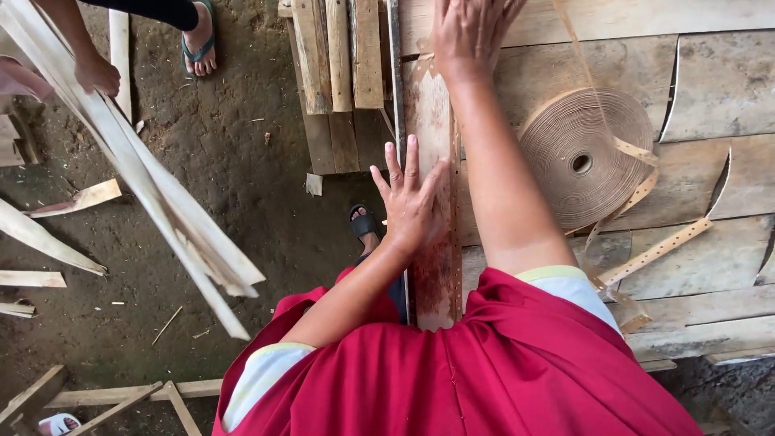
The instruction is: The person applies a brown paste from a small container onto thin bamboo strips using their fingers, then presses the strips onto a wooden plank. The person repeats this process for multiple strips, smoothing each one into place.
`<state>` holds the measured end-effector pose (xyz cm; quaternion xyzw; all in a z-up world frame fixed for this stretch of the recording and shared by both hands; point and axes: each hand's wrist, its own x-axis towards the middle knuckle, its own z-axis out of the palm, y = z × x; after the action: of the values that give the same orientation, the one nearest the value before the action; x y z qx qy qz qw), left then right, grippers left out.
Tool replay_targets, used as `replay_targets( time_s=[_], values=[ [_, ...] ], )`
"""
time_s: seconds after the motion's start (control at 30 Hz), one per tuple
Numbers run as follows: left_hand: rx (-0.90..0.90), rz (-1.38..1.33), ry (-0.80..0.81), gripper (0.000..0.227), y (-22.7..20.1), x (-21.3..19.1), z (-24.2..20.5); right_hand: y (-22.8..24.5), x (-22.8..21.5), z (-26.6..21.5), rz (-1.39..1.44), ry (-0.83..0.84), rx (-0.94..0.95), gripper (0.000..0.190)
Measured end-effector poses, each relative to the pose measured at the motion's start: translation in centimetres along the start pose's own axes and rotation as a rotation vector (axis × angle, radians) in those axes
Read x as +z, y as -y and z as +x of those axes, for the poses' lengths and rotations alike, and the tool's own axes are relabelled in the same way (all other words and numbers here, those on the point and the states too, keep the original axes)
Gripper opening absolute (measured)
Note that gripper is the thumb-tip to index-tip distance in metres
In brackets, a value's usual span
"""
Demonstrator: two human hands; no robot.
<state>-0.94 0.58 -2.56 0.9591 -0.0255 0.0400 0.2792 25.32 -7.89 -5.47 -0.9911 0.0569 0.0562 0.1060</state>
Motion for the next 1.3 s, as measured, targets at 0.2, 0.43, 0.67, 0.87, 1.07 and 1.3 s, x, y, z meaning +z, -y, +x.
replay_targets(
  time_s=[0.2,0.43,0.67,0.87,1.07,1.3],
  values=[
    [-0.07,-0.149,0.049,0.034,-0.6,-1.0,0.2,-0.7,-0.8,-8.1,0.001,-0.266,-0.107,0.044],
    [-0.071,-0.205,-0.007,0.019,0.3,0.3,-0.1,-1.0,-2.7,-16.3,-0.31,-0.044,0.001,0.057],
    [-0.076,-0.181,0.037,0.045,-0.3,-0.6,-6.2,-1.3,-2.8,-18.1,-0.27,-0.036,-0.002,0.055],
    [0.037,0.274,0.254,0.074,-1.1,-1.0,-15.1,-4.1,0.9,-19.8,-0.043,-0.186,-0.096,0.049],
    [-0.019,0.3,0.299,0.071,-0.3,-0.6,-15.6,-4.8,1.3,-25.8,-0.151,-0.198,-0.154,0.059],
    [-0.118,0.075,0.322,0.069,0.0,-0.3,-16.0,-5.2,1.9,-27.2,-0.145,-0.102,-0.091,0.061]
  ],
)
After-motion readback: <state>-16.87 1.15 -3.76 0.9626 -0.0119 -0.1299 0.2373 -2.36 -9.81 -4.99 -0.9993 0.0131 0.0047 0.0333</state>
